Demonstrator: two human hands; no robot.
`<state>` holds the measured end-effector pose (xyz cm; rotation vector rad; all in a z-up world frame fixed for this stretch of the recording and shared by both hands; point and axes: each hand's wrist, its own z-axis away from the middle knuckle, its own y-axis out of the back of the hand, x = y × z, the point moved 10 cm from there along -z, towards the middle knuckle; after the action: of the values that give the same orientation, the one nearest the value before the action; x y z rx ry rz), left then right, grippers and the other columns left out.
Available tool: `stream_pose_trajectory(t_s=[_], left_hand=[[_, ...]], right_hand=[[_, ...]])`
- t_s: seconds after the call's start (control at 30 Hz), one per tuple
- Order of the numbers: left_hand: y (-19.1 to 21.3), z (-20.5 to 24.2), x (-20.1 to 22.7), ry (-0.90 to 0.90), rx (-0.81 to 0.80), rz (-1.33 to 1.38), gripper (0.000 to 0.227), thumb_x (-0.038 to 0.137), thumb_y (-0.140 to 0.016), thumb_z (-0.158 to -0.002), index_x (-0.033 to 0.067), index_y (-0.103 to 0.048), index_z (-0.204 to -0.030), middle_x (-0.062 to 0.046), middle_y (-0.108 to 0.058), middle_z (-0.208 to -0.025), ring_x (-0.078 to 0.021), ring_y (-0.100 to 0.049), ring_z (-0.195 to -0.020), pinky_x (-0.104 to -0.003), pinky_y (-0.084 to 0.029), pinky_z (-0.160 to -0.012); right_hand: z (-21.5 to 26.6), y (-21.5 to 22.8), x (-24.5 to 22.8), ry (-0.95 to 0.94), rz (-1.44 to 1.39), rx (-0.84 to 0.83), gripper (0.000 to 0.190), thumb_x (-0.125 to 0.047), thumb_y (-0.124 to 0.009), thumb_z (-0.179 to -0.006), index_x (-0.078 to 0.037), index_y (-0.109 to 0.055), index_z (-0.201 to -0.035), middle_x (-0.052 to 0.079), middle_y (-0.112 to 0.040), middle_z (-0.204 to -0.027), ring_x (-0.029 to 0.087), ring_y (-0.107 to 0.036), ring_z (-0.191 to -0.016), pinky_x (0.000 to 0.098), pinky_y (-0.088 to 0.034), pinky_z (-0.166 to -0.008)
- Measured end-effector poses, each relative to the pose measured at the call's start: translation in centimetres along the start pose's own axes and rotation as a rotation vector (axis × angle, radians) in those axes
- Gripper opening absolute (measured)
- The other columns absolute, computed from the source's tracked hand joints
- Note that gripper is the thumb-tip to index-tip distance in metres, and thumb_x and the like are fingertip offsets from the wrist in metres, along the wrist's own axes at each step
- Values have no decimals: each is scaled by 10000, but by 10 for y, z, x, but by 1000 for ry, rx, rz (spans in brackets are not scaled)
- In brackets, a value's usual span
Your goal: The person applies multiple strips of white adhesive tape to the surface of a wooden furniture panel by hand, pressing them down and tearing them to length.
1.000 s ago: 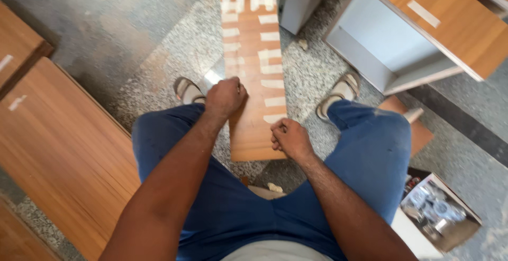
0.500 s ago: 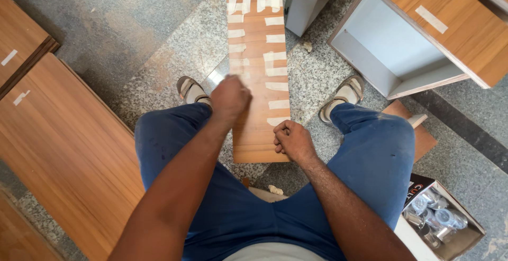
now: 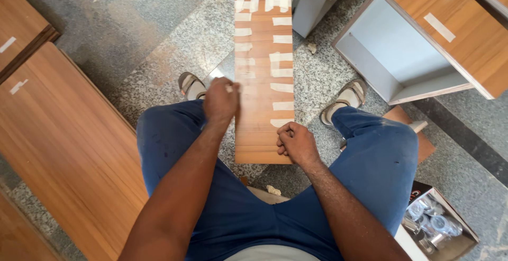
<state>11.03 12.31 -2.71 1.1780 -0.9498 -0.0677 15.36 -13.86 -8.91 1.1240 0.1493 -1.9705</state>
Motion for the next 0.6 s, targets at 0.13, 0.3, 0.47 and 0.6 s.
stream_pose_trajectory(t_s=[0.13, 0.3, 0.47, 0.6], left_hand=[[17, 14, -31, 85, 141, 14, 227, 280, -691, -987, 54, -703, -979, -115, -679, -1107, -347, -688, -966, -471, -546, -827], [-7, -1, -99, 223, 228, 79, 255, 279, -727, -956, 25, -728, -978, -181, -719, -1078, -387, -700, -983, -477, -549, -836], [-145, -24, -183, 341, -287, -160, 464, 463, -738, -993, 3, -767, -1043, -256, -732, -1136, -440, -688, -1063, -483, -546, -920], [-194, -2, -235, 621, -281, -1, 413, 300, -837, -809, 5, -753, -1086, -221, -728, -1167, -382, -713, -1077, -444, -570, -886]], right_hand=[[2, 0, 1, 33, 4, 13, 157, -113, -594, -989, 22, -665, -1025, 81, -731, -757, 122, -726, -603, 253, -585, -519], [1, 1, 0, 10, -11, 8, 157, -117, -588, -1000, 17, -658, -1041, 89, -727, -754, 131, -720, -601, 259, -566, -510], [-3, 0, 5, 4, -2, 5, 161, -112, -569, -1002, 11, -659, -1054, 89, -729, -758, 127, -725, -609, 260, -574, -517], [-1, 3, 12, 8, -38, 12, 163, -89, -563, -990, 23, -661, -1057, 96, -735, -769, 133, -732, -618, 260, -579, -536]])
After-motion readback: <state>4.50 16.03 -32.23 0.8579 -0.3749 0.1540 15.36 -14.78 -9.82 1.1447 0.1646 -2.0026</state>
